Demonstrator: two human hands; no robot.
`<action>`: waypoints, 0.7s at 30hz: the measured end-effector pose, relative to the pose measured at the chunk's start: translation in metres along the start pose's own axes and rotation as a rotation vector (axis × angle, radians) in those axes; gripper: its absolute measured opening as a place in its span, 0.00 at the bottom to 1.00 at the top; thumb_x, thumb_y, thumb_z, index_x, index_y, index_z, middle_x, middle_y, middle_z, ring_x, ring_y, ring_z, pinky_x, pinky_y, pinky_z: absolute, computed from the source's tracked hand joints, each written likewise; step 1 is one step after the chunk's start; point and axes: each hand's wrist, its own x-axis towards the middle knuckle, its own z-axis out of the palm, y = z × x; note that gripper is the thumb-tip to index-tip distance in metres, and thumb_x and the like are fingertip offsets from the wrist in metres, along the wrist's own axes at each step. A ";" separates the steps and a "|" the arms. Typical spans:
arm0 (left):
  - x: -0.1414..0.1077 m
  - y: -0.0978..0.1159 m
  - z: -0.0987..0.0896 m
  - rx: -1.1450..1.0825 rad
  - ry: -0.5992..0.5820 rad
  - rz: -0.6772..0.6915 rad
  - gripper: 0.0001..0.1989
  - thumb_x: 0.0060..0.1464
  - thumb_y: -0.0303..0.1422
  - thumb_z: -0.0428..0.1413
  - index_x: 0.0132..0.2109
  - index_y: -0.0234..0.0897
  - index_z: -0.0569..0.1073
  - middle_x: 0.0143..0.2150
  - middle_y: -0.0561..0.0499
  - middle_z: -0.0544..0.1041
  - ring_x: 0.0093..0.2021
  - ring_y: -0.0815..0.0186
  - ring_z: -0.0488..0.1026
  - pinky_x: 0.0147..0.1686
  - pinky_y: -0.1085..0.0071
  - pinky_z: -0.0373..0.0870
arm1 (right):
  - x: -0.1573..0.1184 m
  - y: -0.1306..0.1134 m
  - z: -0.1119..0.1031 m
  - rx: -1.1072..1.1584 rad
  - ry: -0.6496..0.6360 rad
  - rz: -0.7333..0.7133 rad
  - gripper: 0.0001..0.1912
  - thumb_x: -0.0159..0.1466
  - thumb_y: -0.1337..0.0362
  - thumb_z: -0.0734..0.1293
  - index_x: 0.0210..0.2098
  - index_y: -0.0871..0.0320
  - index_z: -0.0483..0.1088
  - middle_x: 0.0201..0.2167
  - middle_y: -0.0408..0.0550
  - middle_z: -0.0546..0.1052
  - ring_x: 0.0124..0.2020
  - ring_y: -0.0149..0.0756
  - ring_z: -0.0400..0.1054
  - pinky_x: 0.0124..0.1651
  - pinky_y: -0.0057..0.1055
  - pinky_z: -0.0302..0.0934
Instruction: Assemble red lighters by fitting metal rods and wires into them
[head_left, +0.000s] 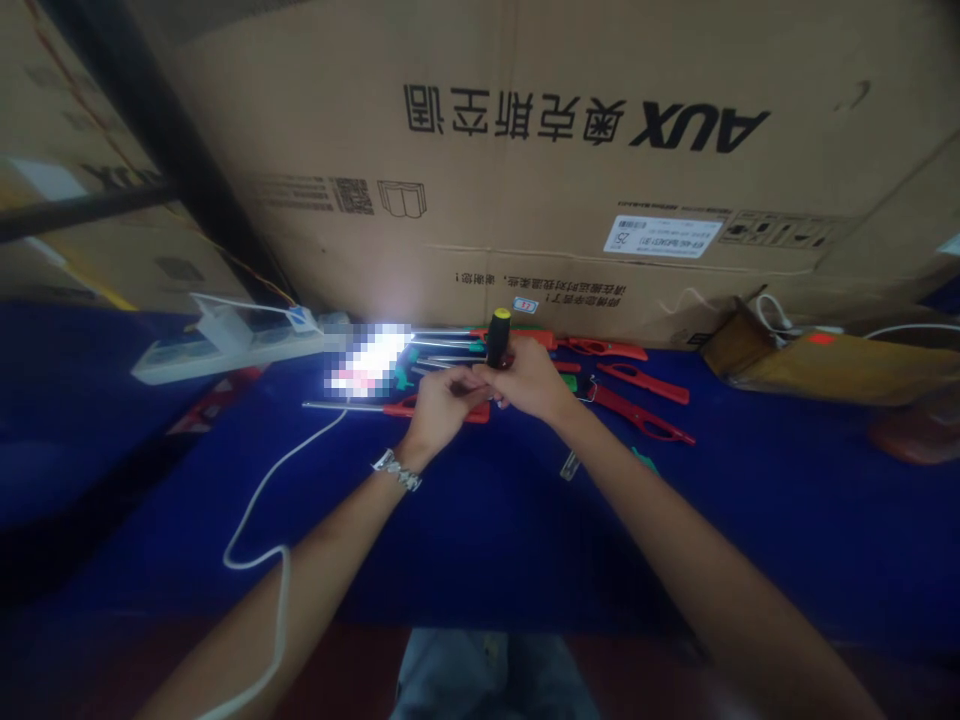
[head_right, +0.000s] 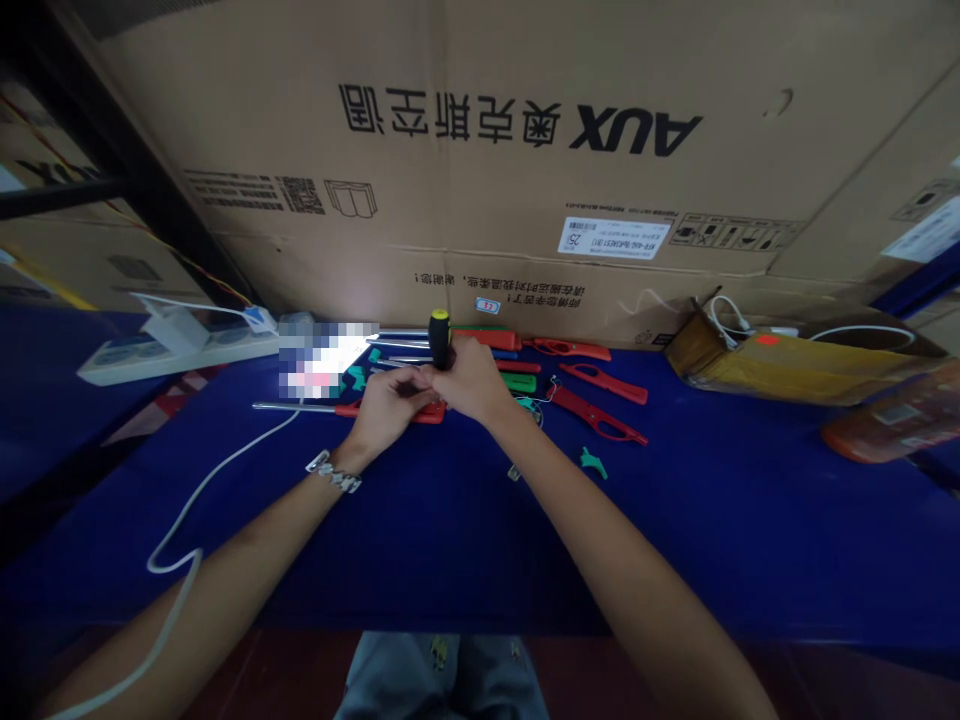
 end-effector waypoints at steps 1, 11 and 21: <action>0.000 -0.001 0.000 0.032 -0.004 0.021 0.09 0.38 0.31 0.73 0.24 0.38 0.79 0.24 0.50 0.80 0.24 0.66 0.75 0.28 0.72 0.71 | 0.000 -0.001 -0.001 0.051 -0.015 0.015 0.05 0.54 0.67 0.72 0.29 0.57 0.70 0.23 0.42 0.73 0.19 0.31 0.65 0.20 0.30 0.60; -0.003 0.003 -0.011 0.291 -0.190 0.085 0.06 0.55 0.34 0.61 0.34 0.37 0.80 0.33 0.48 0.84 0.34 0.62 0.80 0.38 0.68 0.75 | -0.008 -0.004 -0.016 0.341 -0.141 -0.059 0.20 0.55 0.51 0.76 0.37 0.58 0.70 0.33 0.45 0.78 0.21 0.28 0.70 0.14 0.24 0.61; 0.000 0.001 -0.008 0.338 -0.060 0.157 0.04 0.50 0.28 0.64 0.31 0.36 0.76 0.30 0.52 0.81 0.31 0.66 0.77 0.36 0.70 0.74 | -0.010 0.010 0.012 0.342 0.160 -0.085 0.27 0.52 0.50 0.78 0.34 0.51 0.57 0.26 0.36 0.69 0.16 0.27 0.64 0.15 0.28 0.59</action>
